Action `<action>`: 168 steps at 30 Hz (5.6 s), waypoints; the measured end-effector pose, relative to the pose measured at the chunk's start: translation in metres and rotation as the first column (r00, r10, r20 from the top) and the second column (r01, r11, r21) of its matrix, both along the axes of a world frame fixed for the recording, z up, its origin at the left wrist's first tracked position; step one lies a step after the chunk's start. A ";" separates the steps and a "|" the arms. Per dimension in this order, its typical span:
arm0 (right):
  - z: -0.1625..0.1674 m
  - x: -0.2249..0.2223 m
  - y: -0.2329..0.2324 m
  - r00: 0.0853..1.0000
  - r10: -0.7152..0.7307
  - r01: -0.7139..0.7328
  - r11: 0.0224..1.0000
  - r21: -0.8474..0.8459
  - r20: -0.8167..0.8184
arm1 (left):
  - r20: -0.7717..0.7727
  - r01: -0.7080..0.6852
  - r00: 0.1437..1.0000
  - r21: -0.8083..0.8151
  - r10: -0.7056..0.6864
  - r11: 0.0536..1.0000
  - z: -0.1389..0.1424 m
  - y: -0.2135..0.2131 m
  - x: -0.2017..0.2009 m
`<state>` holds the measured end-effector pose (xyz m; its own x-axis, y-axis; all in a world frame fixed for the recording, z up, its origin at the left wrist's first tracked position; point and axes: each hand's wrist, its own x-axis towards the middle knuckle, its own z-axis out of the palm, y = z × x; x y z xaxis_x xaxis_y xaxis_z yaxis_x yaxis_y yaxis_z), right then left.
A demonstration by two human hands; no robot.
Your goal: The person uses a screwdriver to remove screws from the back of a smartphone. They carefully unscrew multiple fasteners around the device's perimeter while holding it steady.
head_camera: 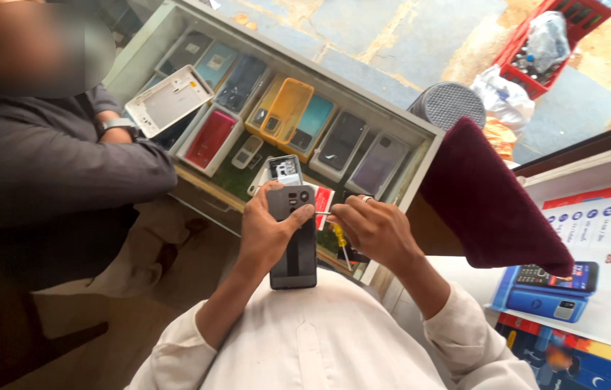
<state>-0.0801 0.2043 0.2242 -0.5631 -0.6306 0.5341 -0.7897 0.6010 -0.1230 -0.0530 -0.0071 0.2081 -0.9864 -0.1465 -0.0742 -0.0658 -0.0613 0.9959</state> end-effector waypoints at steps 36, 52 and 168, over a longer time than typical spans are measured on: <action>-0.023 -0.021 0.092 0.999 0.025 -0.026 0.999 -0.033 -0.032 | -0.046 0.062 0.997 0.002 -0.062 0.998 -0.022 0.092 -0.021; -0.011 0.025 0.122 0.997 0.072 -0.076 0.993 -0.093 -0.036 | -0.024 0.061 0.998 0.024 -0.060 0.998 0.001 0.120 0.027; -0.043 0.018 0.039 0.885 0.121 -0.037 0.981 -0.191 0.449 | -0.044 0.073 0.996 -0.028 -0.074 0.997 -0.040 0.038 0.021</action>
